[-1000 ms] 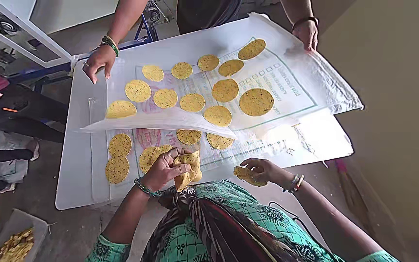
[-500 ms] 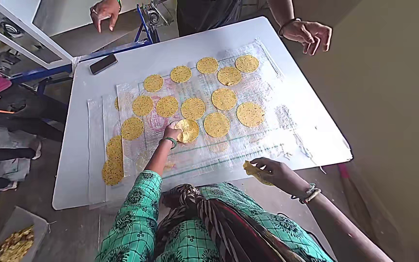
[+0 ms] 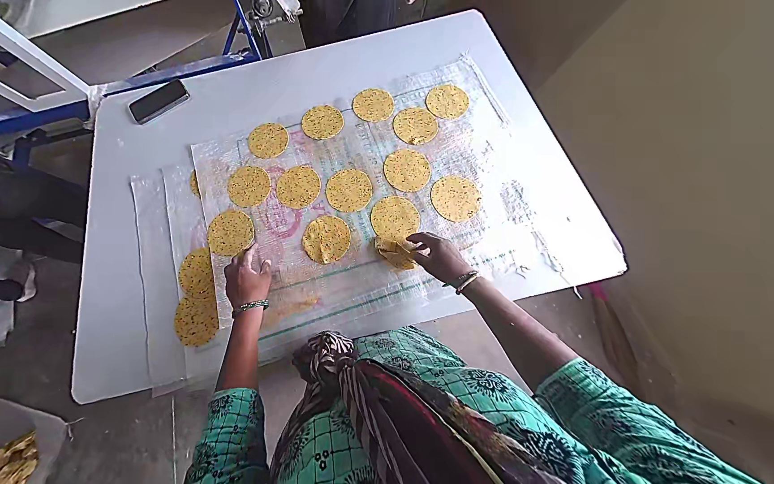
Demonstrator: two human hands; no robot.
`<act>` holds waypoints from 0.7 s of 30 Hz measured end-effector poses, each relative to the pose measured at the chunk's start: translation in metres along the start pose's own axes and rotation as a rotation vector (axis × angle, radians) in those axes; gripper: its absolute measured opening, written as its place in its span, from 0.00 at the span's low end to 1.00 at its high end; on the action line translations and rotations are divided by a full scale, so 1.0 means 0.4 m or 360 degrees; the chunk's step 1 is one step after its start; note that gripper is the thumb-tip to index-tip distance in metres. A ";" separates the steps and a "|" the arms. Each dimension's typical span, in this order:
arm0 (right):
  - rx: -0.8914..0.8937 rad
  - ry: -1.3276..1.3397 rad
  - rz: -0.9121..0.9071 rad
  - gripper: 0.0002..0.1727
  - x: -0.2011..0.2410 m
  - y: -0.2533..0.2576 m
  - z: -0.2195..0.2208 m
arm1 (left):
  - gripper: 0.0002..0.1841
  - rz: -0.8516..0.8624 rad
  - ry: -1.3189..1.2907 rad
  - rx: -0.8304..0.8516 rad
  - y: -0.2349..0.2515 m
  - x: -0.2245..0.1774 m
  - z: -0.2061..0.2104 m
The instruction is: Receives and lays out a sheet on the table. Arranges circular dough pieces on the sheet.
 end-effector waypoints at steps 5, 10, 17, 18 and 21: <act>-0.0242 -0.0173 -0.0317 0.18 -0.006 -0.004 0.070 | 0.14 0.0545 -0.0257 -0.0078 -0.091 -0.065 0.052; -0.0379 -0.0377 -0.0419 0.18 0.027 0.018 0.127 | 0.16 0.0448 -0.0312 -0.0255 -0.023 -0.036 0.026; -0.0951 -0.0017 0.0066 0.30 -0.192 0.017 -0.090 | 0.30 -0.0486 0.0053 -0.0047 0.131 0.217 -0.047; -0.1074 -0.0063 0.0208 0.32 -0.250 0.027 -0.154 | 0.30 -0.0531 0.0061 -0.0061 0.140 0.219 -0.043; -0.1219 -0.0166 0.0640 0.42 -0.391 0.072 -0.317 | 0.27 -0.0605 0.0134 -0.0074 0.172 0.186 -0.038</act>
Point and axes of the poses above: each hand's wrist, its own y-axis towards the middle knuckle, its own z-axis out of the palm, x = y × z, the point moved 2 cm from there along y, towards the middle knuckle, and after that the axes turned 6 degrees about -x, right-handed, at the moved point
